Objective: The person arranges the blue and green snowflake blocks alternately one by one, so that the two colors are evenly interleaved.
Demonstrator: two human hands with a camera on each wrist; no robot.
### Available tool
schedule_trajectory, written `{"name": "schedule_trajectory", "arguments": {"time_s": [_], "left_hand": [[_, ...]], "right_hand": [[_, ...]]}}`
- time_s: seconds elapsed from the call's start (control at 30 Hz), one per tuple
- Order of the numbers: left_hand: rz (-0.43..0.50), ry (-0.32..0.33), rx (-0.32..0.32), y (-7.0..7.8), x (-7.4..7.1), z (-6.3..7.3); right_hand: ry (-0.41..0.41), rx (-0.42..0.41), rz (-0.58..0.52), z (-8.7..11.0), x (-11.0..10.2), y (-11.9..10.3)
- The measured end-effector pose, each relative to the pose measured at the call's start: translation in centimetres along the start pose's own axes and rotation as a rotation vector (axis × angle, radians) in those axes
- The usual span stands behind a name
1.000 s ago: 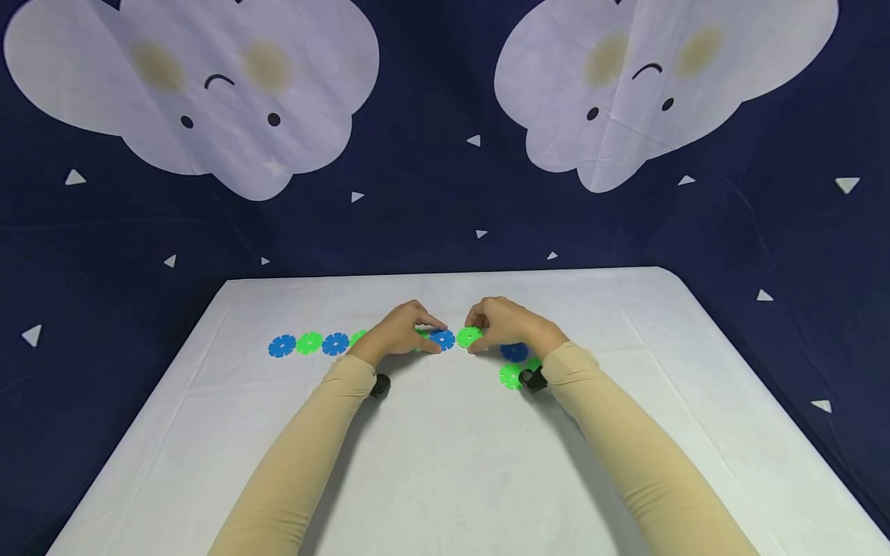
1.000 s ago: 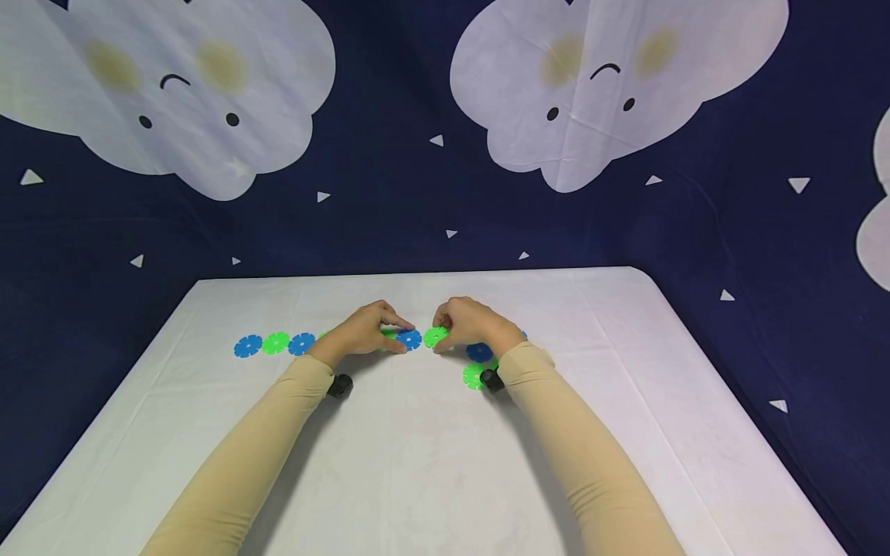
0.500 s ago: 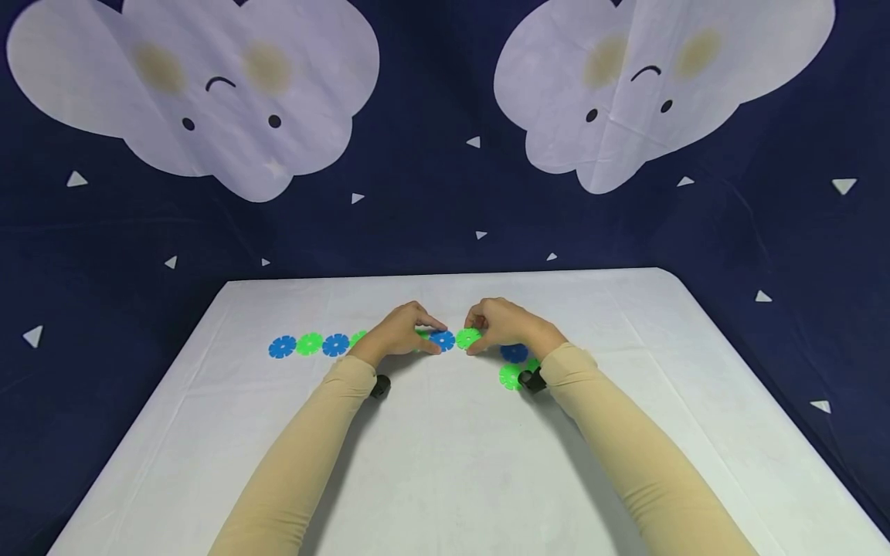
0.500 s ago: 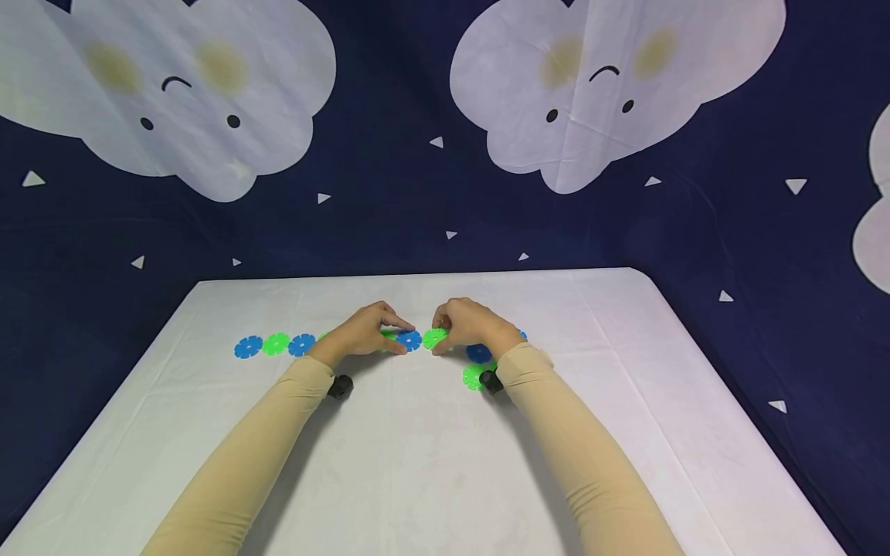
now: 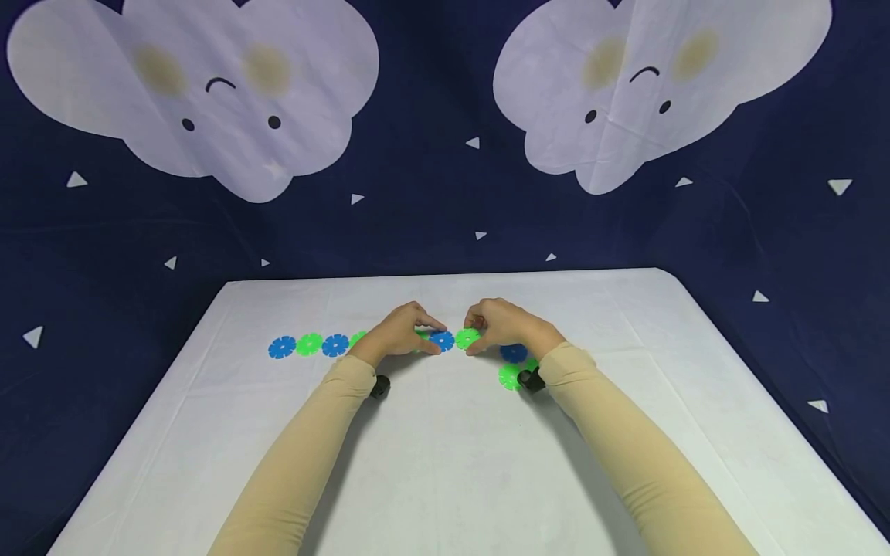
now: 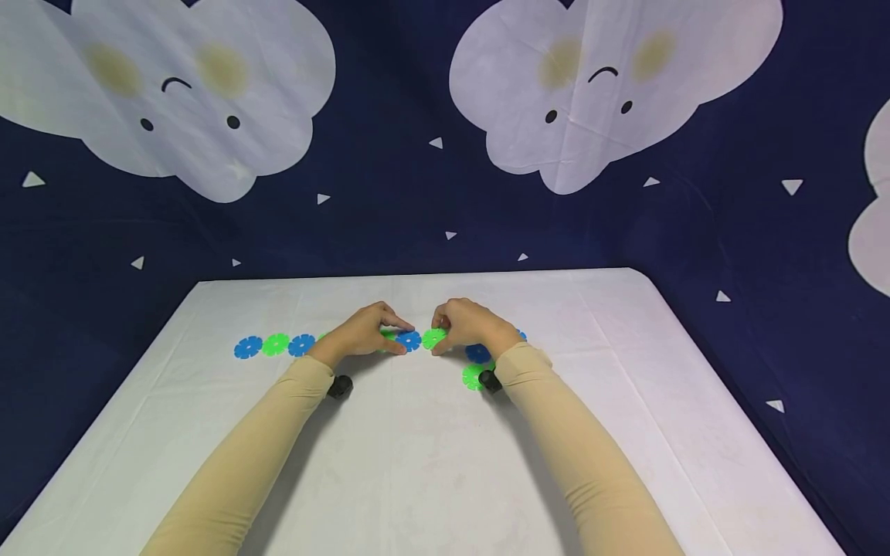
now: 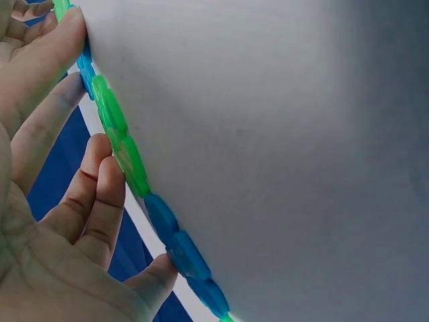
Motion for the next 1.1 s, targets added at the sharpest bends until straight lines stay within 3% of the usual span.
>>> {"name": "schedule_trajectory", "arguments": {"time_s": [0.37,0.67,1.1], "left_hand": [[0.006,-0.005,0.024,0.2,0.1,0.0],[-0.069,-0.008,0.033,0.6,0.1,0.0],[-0.133,-0.025,0.083,1.1,0.0,-0.3]], "right_hand": [[0.005,0.001,0.007,0.1,-0.1,-0.1],[-0.009,-0.003,-0.008,0.5,-0.5,-0.3],[-0.089,0.085,-0.024,3.7,-1.6,2.3]]}}
Point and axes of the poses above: each hand's wrist, its own z-axis away from the middle knuckle, its own x-axis out of the palm, y = z × x, the point moved 9 cm from there along -z, towards the middle knuckle, and after that the axes turned 6 degrees about -x, right-handed, at the moved point
